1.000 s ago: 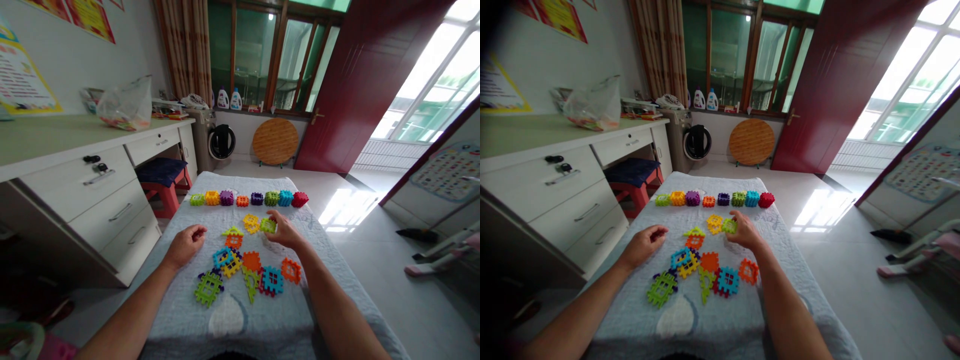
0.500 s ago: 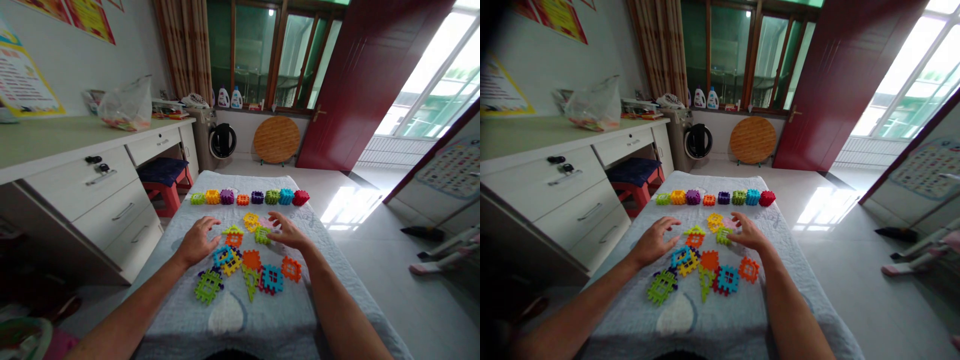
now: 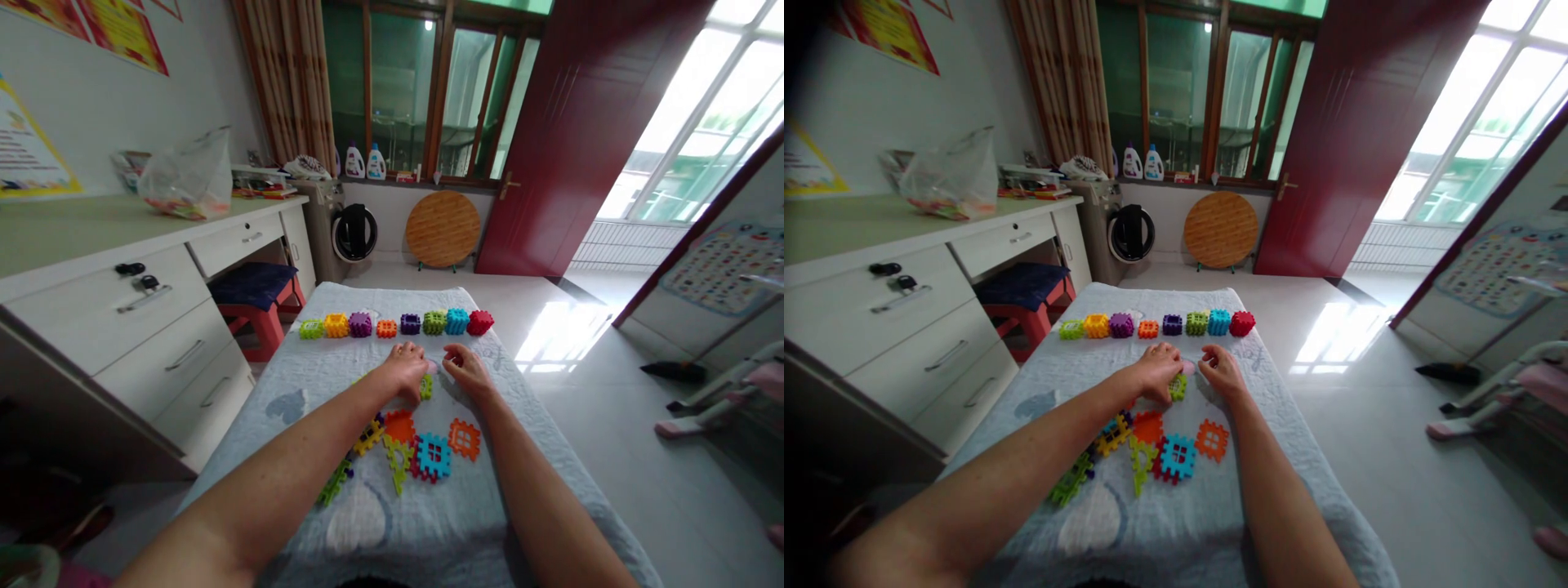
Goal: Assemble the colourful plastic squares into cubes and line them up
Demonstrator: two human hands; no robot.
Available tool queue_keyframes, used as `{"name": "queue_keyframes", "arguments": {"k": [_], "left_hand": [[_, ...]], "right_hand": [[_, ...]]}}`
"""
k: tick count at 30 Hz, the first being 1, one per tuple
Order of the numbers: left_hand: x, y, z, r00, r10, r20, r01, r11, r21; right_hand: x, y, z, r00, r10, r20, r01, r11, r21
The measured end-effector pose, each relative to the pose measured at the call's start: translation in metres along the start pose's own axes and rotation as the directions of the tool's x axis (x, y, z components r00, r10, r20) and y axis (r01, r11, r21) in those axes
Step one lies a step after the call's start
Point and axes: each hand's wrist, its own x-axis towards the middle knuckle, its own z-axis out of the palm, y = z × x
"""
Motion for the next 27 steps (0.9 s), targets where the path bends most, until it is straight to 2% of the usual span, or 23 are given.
{"name": "queue_keyframes", "arguments": {"k": [7,12,16,19,21,23,25,27], "left_hand": [[0.005,0.005,0.000,1.000,0.000,0.018,-0.001,0.999,0.049],[0.005,0.006,0.003,0.999,0.035,-0.025,-0.032,0.993,0.118],[-0.006,0.004,0.004,0.990,0.081,-0.116,-0.066,0.989,0.135],[-0.023,-0.005,-0.003,0.984,0.091,-0.155,-0.079,0.993,0.085],[-0.039,-0.017,-0.012,0.982,0.073,-0.177,-0.064,0.996,0.055],[-0.058,-0.039,-0.020,0.981,0.028,-0.190,-0.020,0.999,0.043],[-0.078,-0.070,-0.026,0.978,-0.035,-0.208,0.045,0.998,0.045],[-0.097,-0.110,-0.029,0.974,-0.102,-0.200,0.115,0.992,0.058]], "right_hand": [[0.001,0.002,0.001,1.000,0.005,-0.013,-0.004,1.000,0.017],[-0.001,0.001,0.001,1.000,-0.001,-0.021,0.001,1.000,0.013],[-0.001,-0.002,0.000,1.000,0.018,-0.019,-0.018,1.000,0.024],[-0.002,-0.004,-0.002,1.000,0.025,-0.004,-0.025,0.999,0.021],[-0.002,-0.005,-0.002,1.000,0.016,0.014,-0.016,1.000,0.018],[-0.003,-0.005,-0.002,1.000,0.004,0.024,-0.004,1.000,0.017],[-0.003,-0.003,0.000,1.000,-0.003,0.026,0.003,1.000,0.015],[-0.003,-0.001,0.001,1.000,-0.009,0.028,0.008,1.000,0.007]]}}
